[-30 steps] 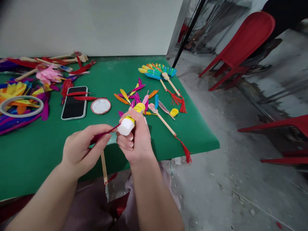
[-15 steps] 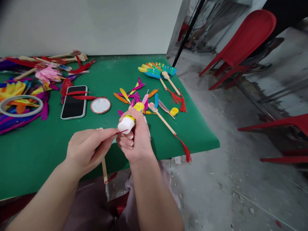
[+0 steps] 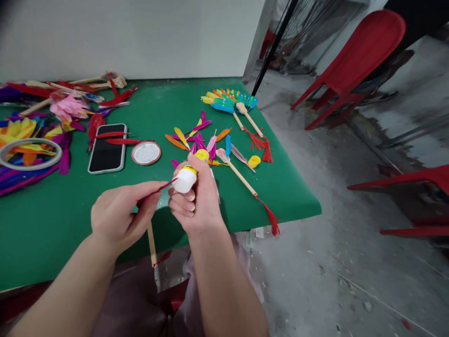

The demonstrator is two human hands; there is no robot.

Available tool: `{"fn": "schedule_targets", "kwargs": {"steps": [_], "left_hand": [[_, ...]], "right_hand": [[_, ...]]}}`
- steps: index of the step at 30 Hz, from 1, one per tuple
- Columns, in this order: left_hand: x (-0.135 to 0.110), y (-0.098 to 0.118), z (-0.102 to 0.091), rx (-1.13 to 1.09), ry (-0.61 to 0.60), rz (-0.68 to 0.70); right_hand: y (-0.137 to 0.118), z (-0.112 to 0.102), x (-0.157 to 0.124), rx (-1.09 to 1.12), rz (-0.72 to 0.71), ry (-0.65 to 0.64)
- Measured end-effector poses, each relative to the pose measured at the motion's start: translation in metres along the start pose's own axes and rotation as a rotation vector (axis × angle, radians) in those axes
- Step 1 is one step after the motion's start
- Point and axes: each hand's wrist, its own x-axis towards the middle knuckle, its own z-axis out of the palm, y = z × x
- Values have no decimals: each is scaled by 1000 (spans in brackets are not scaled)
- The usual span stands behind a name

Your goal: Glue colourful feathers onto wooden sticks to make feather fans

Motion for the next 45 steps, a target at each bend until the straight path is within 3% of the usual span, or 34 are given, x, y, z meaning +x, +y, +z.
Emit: {"fn": "schedule_targets", "kwargs": {"steps": [11,21,45], "left_hand": [[-2,-3,7,-7,41,59],[-3,-3,10,-42,98,13],[-2,-1,13,-55,116,5]], "right_hand": [[0,-3,1,47,34,-23],[1,-7,2,114,69,-142],[2,-10,5,128,84,-182]]}}
